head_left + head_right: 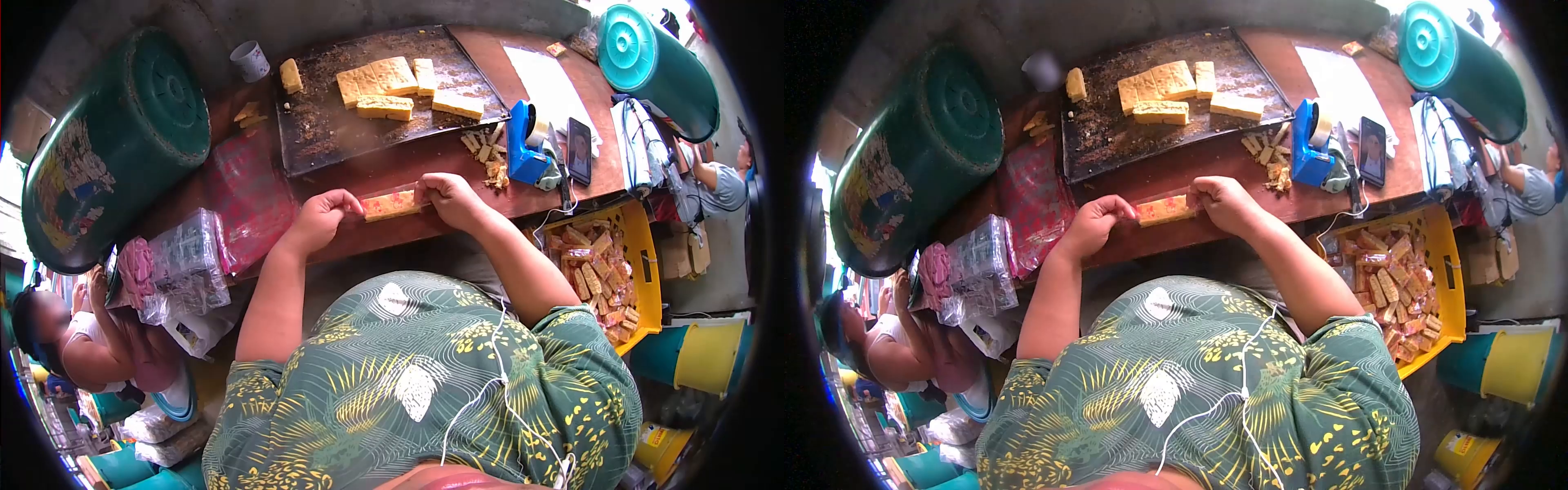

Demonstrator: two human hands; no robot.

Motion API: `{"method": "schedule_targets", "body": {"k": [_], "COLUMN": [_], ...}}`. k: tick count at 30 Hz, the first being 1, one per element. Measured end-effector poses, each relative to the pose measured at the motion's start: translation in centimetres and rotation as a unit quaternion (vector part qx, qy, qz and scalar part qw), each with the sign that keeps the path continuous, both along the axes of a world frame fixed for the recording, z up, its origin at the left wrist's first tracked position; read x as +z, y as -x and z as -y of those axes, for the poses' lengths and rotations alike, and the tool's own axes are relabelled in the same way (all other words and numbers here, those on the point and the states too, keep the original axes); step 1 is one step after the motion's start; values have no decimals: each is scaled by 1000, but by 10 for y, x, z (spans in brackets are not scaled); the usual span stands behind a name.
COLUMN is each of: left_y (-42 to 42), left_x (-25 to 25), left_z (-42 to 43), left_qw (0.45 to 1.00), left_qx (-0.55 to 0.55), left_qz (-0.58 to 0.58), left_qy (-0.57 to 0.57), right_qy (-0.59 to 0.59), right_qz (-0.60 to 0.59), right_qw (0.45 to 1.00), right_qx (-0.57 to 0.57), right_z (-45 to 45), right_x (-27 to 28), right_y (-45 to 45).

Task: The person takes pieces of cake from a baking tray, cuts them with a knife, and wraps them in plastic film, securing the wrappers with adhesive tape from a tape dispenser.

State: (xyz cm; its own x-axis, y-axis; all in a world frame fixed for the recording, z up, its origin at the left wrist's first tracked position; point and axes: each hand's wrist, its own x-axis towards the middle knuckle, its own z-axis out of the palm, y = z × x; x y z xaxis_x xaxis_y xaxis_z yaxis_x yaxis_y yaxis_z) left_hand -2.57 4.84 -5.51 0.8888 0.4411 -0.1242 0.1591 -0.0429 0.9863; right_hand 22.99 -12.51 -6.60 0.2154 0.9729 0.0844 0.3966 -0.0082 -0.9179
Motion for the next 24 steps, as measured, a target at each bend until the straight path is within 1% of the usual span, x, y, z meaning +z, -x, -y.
{"method": "schedule_targets", "body": {"k": [1,2,4,5,7,8,10,11,13,14,16,17,19,20,22,23,24], "left_y": [1,2,1,-1,-5,-6,-7,-5,-1,0,3,6,10,9,4,3,1], "left_x": [4,8,25,23,18,16,17,19,36,38,41,33,12,6,5,6,14], "left_z": [0,3,16,19,26,29,33,34,37,38,39,36,29,27,28,28,29], "left_qw": [1000,999,995,996,996,993,973,953,883,881,877,880,885,882,876,882,888], "left_qx": [-15,1,34,50,85,117,178,167,140,133,120,118,115,132,163,143,124], "left_qz": [-17,-24,-41,-29,-2,-18,-49,-64,-92,-109,-144,-134,-114,-114,-114,-113,-111], "left_qy": [-5,26,89,67,22,-32,-140,-243,-438,-440,-442,-440,-436,-438,-439,-434,-430], "right_qy": [11,23,66,88,65,53,-20,-56,-110,-136,-80,-51,-9,12,25,31,8], "right_qz": [-19,-38,-15,-4,-31,-44,45,89,248,325,308,299,319,330,346,356,349], "right_qw": [1000,999,997,995,995,994,995,990,960,934,946,951,946,942,934,929,933], "right_qx": [-7,-14,-42,-55,-73,-82,-90,-94,-70,-57,-61,-63,-57,-55,-83,-96,-86], "right_z": [0,0,5,7,6,6,6,8,9,9,15,17,18,17,13,11,10], "right_x": [0,1,24,32,17,11,11,11,12,13,15,16,22,24,25,26,25], "right_y": [1,3,12,16,16,15,12,9,0,-4,-7,-6,-5,-5,-5,-5,-5]}}
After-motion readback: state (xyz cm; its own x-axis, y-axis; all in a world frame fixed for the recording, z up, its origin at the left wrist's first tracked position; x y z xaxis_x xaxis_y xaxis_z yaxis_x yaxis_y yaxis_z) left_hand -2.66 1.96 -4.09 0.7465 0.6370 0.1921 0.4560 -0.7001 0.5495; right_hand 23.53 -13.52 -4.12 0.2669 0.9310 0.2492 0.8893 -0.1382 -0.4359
